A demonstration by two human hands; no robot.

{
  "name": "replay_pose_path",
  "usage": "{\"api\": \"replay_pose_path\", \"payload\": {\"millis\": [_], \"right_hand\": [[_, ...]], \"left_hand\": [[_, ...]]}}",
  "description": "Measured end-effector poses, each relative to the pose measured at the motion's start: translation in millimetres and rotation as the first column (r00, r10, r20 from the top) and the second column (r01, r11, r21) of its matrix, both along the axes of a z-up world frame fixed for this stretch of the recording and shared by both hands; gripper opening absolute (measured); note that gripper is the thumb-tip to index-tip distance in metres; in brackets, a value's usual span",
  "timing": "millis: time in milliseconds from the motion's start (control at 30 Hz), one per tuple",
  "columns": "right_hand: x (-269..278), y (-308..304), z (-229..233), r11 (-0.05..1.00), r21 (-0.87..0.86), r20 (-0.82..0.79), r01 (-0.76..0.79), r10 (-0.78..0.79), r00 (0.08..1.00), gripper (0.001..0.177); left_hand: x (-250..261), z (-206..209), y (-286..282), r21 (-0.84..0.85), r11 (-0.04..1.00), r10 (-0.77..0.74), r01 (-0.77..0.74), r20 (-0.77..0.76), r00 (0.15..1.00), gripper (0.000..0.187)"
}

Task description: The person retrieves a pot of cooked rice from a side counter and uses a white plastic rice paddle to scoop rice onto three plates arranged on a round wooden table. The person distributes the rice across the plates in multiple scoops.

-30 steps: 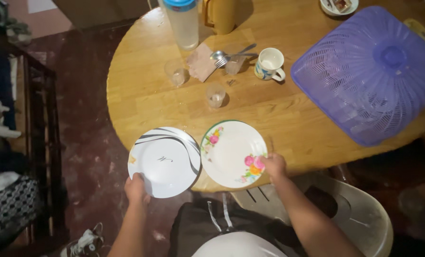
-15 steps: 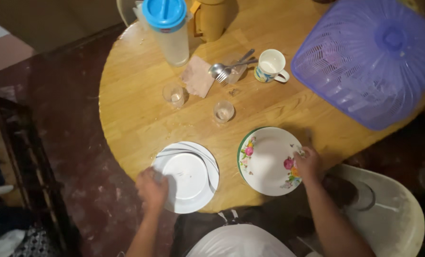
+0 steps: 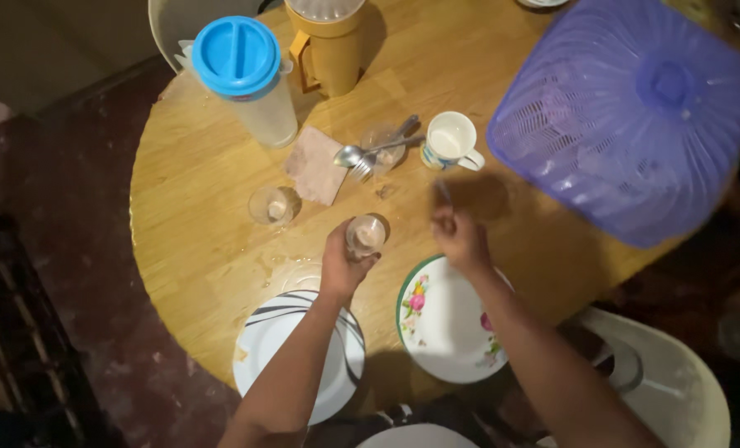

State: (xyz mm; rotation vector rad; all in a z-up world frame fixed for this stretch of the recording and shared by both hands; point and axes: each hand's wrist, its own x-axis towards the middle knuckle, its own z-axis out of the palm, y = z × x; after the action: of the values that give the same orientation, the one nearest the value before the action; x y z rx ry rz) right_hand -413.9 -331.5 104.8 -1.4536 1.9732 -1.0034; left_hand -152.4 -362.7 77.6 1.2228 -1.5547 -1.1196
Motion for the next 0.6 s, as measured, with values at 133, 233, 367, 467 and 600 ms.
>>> {"api": "replay_pose_path", "payload": {"millis": [133, 233, 367, 467, 600], "right_hand": [[-23, -89, 27, 0.956, -0.209, -0.247, -0.207, 0.154, 0.957, 0.025], [-33, -138, 42, 0.826, -0.366, -0.321, -0.428, 0.32, 0.891, 0.031], [-45, -190, 43, 0.793, -0.161, -0.276, -0.587, 0.534, 0.799, 0.018], [-47, -211, 34, 0.795, 0.035, -0.286, -0.605, 0.588, 0.756, 0.018], [-57, -205, 31, 0.797, -0.085, -0.228, -0.598, 0.569, 0.79, 0.012]], "left_hand": [[-15, 4, -14, 0.11, 0.989, 0.093, -0.1, 0.068, 0.993, 0.073], [-19, 12, -24, 0.185, 0.972, 0.146, -0.143, -0.003, 0.989, 0.071], [-19, 21, -33, 0.235, 0.961, 0.164, -0.146, -0.058, 0.985, 0.071], [-13, 25, -36, 0.214, 0.965, 0.137, -0.153, 0.088, 0.987, 0.071], [-13, 24, -37, 0.162, 0.976, 0.13, -0.144, 0.094, 0.987, 0.071]]}}
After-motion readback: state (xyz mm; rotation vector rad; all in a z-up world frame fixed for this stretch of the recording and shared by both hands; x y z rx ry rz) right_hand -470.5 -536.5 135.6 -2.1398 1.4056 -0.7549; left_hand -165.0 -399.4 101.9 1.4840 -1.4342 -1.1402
